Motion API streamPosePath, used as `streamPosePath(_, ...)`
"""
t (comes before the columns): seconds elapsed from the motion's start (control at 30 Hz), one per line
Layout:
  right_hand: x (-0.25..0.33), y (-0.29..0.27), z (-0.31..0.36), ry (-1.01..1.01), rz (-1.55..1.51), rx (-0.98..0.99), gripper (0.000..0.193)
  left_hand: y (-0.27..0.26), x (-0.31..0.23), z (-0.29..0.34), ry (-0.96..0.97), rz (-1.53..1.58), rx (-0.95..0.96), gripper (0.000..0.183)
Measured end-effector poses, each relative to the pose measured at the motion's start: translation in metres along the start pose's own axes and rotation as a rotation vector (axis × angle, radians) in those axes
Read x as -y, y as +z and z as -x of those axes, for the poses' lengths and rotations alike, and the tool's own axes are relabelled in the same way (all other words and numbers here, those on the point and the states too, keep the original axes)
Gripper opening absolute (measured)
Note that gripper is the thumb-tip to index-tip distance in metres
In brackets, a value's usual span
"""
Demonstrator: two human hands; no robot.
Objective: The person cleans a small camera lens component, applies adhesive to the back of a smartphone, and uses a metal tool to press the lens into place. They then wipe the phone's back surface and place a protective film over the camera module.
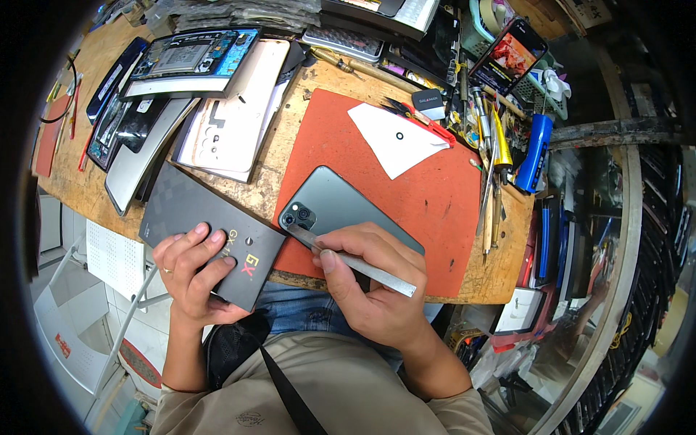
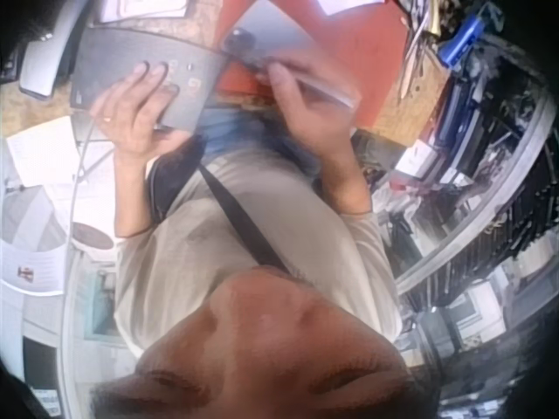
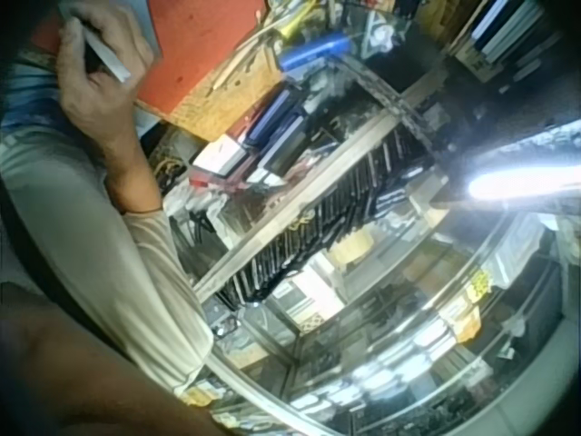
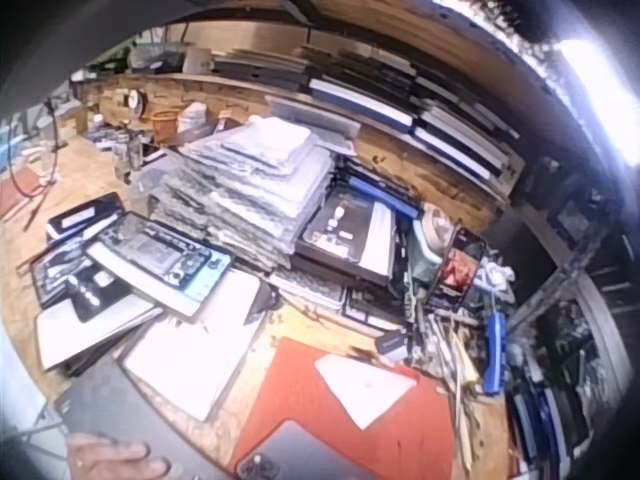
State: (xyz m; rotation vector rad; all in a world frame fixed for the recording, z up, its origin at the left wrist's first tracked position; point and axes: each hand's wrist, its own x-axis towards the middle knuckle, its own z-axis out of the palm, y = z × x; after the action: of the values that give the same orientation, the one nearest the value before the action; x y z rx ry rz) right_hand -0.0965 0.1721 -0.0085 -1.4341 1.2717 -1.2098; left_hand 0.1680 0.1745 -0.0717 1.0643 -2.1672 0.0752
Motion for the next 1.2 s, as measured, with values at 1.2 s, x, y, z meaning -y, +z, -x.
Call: streamPosePath(1.2, 0.0024, -0.0004, 0.0002, 0.055, -0.020, -0.017, 0.012, 0.0004, 0.0020, 0.0008, 0.008, 0.002, 0.006, 0.051)
